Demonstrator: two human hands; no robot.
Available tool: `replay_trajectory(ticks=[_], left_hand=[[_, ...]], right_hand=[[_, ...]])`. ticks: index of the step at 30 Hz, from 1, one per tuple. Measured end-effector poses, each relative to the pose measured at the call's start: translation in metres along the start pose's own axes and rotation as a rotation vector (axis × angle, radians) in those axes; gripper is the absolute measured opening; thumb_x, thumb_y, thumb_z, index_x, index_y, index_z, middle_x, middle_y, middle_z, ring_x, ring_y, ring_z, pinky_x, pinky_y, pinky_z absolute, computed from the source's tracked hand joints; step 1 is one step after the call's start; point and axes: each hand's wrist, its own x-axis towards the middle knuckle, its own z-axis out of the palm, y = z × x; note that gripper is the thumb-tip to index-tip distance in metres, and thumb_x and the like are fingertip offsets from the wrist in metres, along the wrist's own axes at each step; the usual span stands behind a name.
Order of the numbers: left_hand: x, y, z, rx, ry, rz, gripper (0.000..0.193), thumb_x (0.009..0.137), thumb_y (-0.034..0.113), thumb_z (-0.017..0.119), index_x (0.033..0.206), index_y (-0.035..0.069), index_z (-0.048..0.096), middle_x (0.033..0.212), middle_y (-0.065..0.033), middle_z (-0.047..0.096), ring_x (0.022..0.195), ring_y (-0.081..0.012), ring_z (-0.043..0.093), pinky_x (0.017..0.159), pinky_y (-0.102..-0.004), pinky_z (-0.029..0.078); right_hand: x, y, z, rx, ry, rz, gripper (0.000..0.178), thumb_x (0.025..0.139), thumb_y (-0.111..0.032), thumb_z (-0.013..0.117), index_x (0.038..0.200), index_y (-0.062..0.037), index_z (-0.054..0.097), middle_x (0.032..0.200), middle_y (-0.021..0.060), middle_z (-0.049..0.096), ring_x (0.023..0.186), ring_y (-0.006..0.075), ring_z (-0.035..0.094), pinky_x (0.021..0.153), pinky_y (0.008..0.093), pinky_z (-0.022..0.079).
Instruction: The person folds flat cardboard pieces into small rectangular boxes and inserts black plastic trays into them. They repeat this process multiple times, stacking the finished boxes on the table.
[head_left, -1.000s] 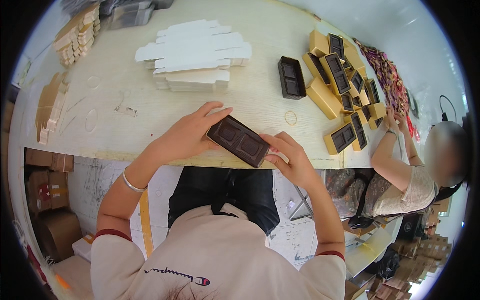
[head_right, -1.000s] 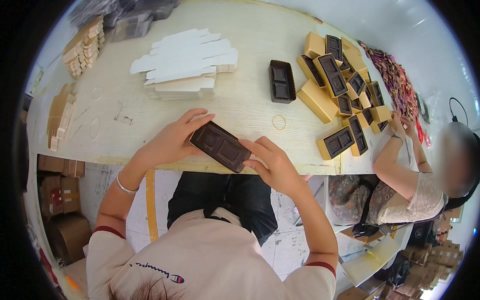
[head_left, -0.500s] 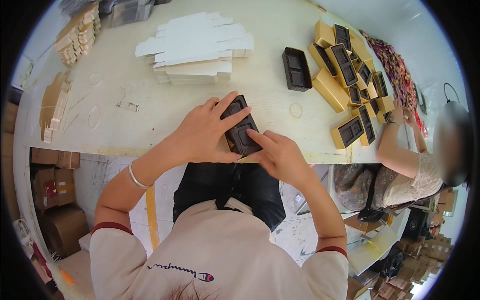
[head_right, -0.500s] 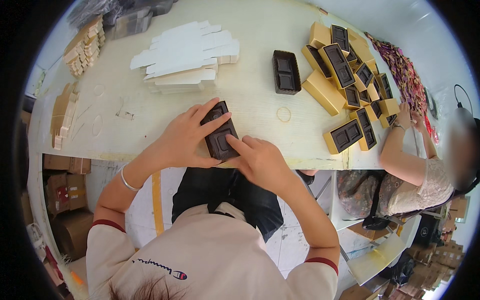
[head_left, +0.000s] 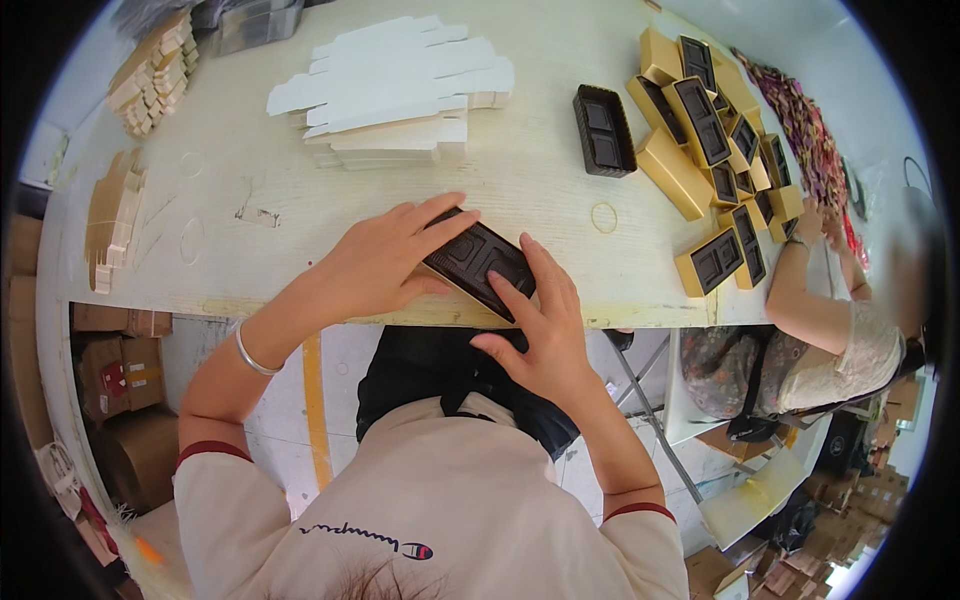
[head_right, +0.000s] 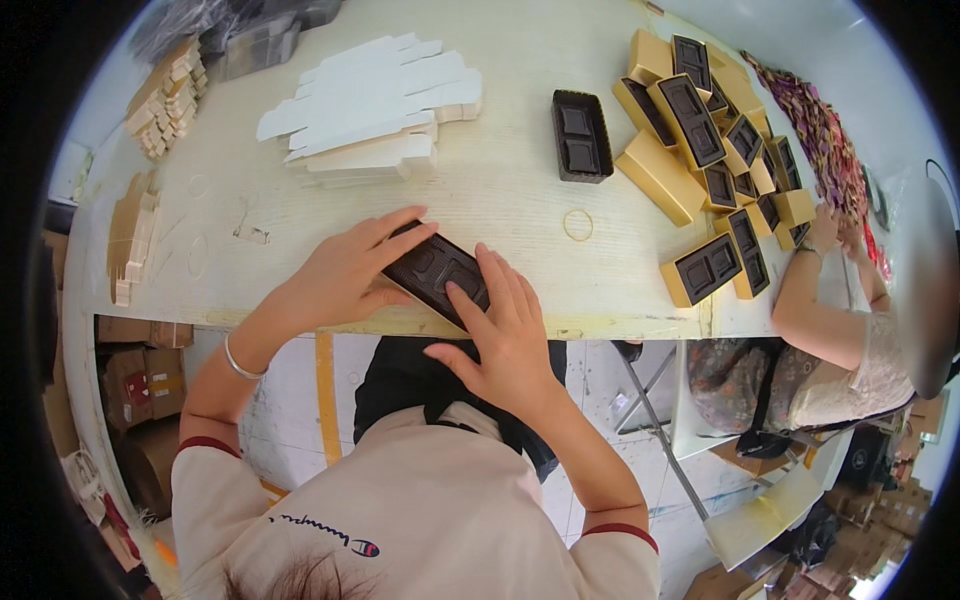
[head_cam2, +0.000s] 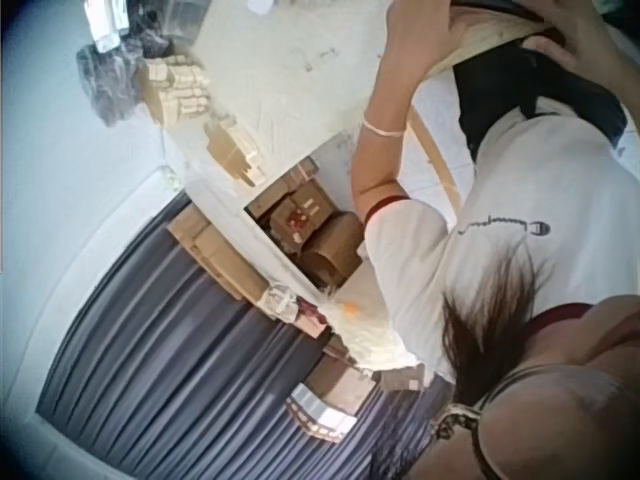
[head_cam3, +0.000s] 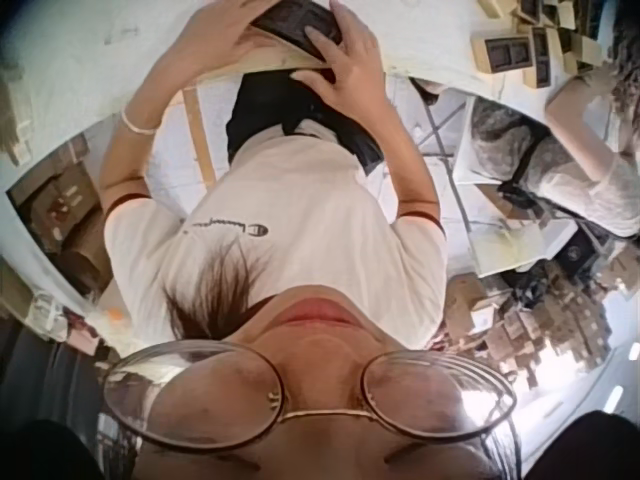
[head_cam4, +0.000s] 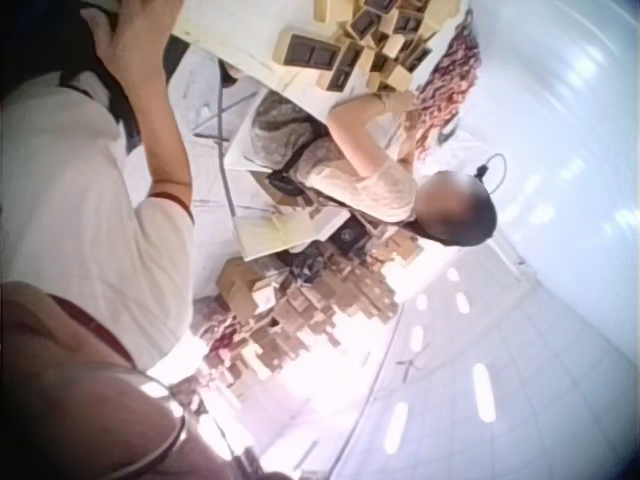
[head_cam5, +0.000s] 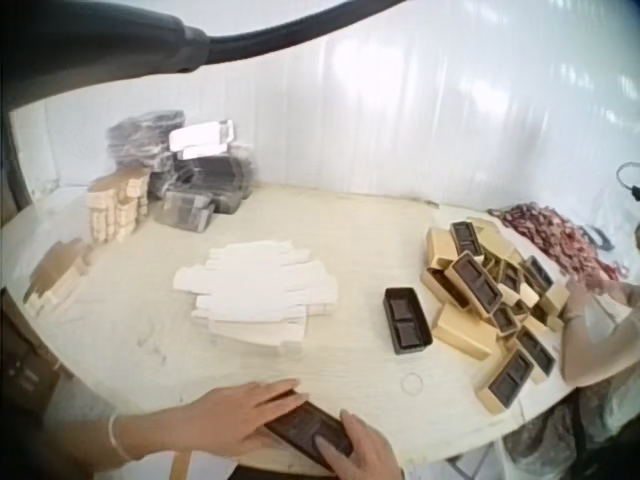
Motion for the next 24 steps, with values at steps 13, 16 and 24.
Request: replay_trajectory(ticks=[13,16,24], left_hand=[[-0.006,0.003,0.004,-0.203,0.016,-0.130,0.072,0.061,0.020,0.084,0.125,0.009,0.053,0.115,-0.0068,0.051,0.093,-0.0273,0.058,0.078,-0.0369,0.049],[-0.012,0.009,-0.001,-0.233,0.104,-0.075,0.075,0.061,0.020,0.084,0.129,0.011,0.052,0.128,-0.0068,0.048,0.093,-0.0275,0.058,0.078,-0.0354,0.049],[0.004,-0.008,-0.048,0.195,0.499,0.027,0.044,0.070,0.014,0.078,0.110,0.004,0.062,0.111,-0.0123,0.062,0.102,-0.0323,0.055,0.091,-0.0406,0.044]], right_hand=[[0.011,0.022,-0.007,0.144,-0.096,-0.068,0.050,0.066,-0.008,0.076,0.113,-0.0048,0.058,0.125,0.0220,0.046,0.113,0.0404,0.048,0.095,0.0444,0.042],[0.006,0.022,-0.026,0.091,-0.162,-0.107,0.047,0.066,-0.010,0.076,0.111,-0.0060,0.060,0.123,0.0217,0.049,0.111,0.0396,0.049,0.094,0.0430,0.043],[0.076,0.127,-0.206,-0.589,0.241,-0.043,0.049,0.078,-0.023,0.074,0.122,-0.0076,0.059,0.127,0.0213,0.052,0.118,0.0378,0.049,0.097,0.0426,0.042]])
